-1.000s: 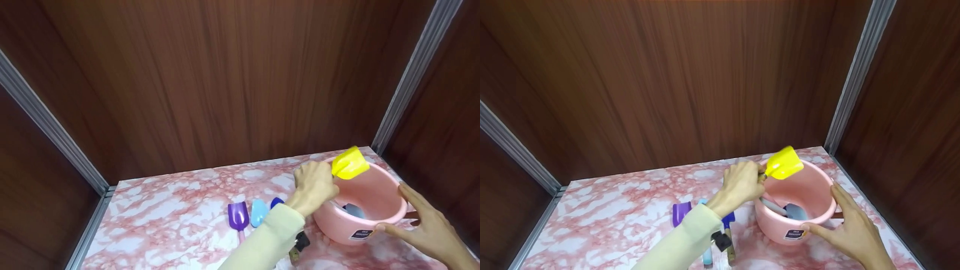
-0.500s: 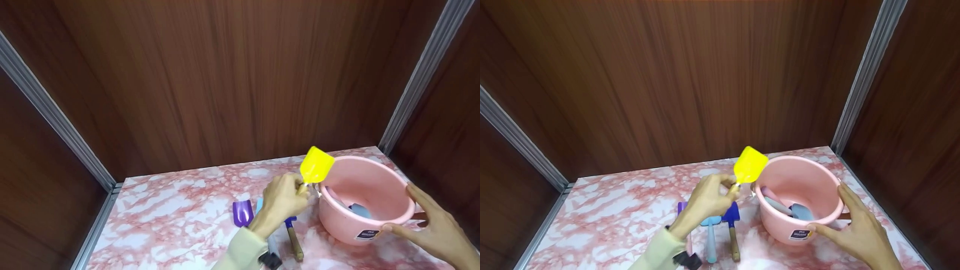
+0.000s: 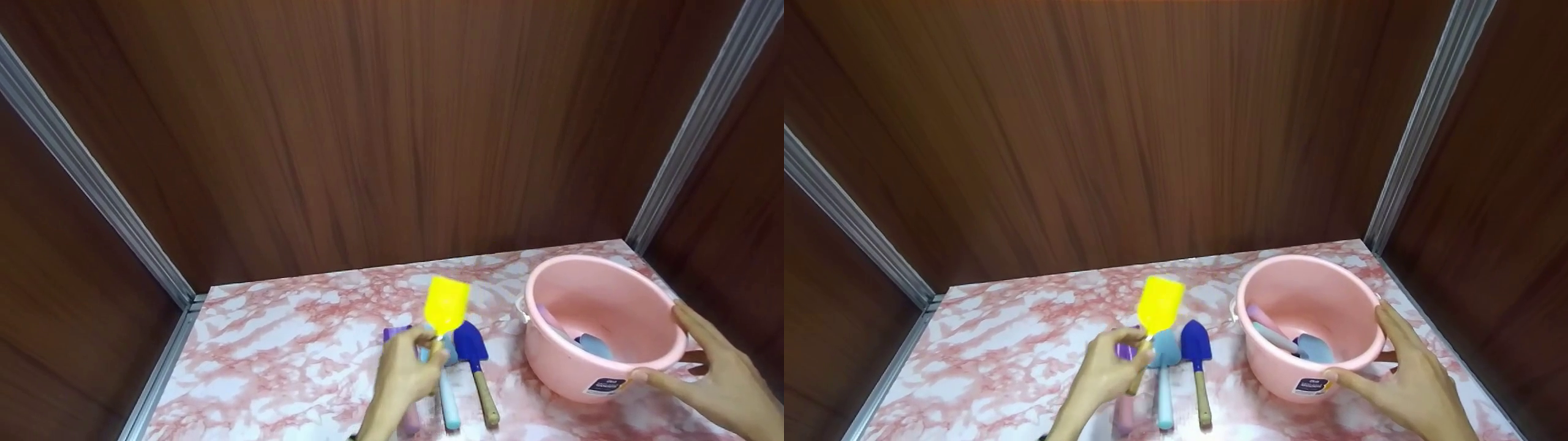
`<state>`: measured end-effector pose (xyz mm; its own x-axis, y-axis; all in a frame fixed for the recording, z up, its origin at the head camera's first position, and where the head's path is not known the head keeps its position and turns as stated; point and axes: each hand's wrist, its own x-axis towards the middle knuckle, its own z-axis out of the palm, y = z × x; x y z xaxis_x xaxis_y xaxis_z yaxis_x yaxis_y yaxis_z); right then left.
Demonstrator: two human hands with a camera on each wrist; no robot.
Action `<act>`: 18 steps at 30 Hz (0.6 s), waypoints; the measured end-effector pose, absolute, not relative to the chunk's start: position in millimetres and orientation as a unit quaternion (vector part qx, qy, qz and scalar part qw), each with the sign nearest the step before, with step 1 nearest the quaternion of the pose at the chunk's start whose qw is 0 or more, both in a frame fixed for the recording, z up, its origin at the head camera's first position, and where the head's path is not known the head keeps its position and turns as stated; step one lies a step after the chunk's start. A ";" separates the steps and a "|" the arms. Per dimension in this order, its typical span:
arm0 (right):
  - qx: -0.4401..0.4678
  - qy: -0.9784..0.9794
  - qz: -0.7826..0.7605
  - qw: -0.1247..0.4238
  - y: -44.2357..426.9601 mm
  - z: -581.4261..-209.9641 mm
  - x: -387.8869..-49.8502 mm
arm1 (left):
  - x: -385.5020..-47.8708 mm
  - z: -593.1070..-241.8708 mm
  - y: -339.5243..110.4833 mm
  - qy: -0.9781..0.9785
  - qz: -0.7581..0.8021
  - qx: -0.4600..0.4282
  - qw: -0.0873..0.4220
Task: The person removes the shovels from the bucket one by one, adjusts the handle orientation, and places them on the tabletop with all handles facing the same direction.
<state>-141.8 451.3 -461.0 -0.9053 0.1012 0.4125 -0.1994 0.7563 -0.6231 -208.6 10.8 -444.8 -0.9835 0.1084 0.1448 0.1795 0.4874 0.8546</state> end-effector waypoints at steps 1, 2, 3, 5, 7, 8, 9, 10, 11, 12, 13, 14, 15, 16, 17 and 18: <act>0.027 -0.911 0.349 0.216 451.4 -460.7 -141.2 | -206.9 -450.4 5.2 -0.858 -0.508 -0.072 0.031; 0.027 -0.911 0.350 0.217 451.3 -460.4 -140.5 | -205.4 -455.6 -0.1 -0.855 -0.515 -0.062 0.025; 0.028 -0.910 0.351 0.220 451.3 -460.2 -140.0 | -204.3 -460.5 -5.0 -0.852 -0.520 -0.052 0.018; 0.030 -0.907 0.353 0.228 451.0 -460.4 -138.9 | -202.8 -469.6 -13.6 -0.842 -0.538 -0.037 0.000; 0.033 -0.904 0.355 0.236 450.4 -461.5 -138.4 | -201.9 -477.6 -20.9 -0.834 -0.551 -0.026 -0.014; 0.034 -0.902 0.358 0.240 450.2 -462.0 -138.5 | -201.9 -481.5 -24.2 -0.834 -0.551 -0.021 -0.015; 0.035 -0.900 0.360 0.242 450.0 -462.5 -138.7 | -202.0 -485.2 -27.3 -0.835 -0.550 -0.017 -0.015; 0.037 -0.899 0.362 0.244 449.8 -463.1 -139.0 | -202.1 -488.9 -30.0 -0.834 -0.551 -0.009 -0.016; 0.037 -0.898 0.362 0.245 449.7 -463.5 -139.5 | -202.4 -492.6 -32.6 -0.836 -0.548 -0.003 -0.013; 0.037 -0.899 0.362 0.245 449.6 -463.7 -139.9 | -202.8 -496.3 -35.3 -0.838 -0.545 0.004 -0.011; 0.038 -0.899 0.361 0.245 449.4 -464.0 -140.4 | -203.3 -500.0 -37.9 -0.840 -0.543 0.012 -0.010; 0.038 -0.899 0.360 0.245 449.0 -464.1 -140.7 | -203.9 -503.9 -40.4 -0.841 -0.541 0.018 -0.010; 0.038 -0.900 0.359 0.244 448.8 -464.2 -141.0 | -204.3 -507.7 -42.9 -0.841 -0.540 0.026 -0.009; 0.039 -0.900 0.359 0.243 448.7 -464.3 -141.5 | -204.7 -511.5 -45.4 -0.840 -0.542 0.033 -0.010; 0.040 -0.902 0.357 0.241 448.3 -464.2 -141.6 | -205.1 -515.1 -48.0 -0.840 -0.541 0.040 -0.011; 0.041 -0.902 0.357 0.239 448.0 -464.1 -141.8 | -205.2 -518.2 -50.4 -0.839 -0.541 0.049 -0.016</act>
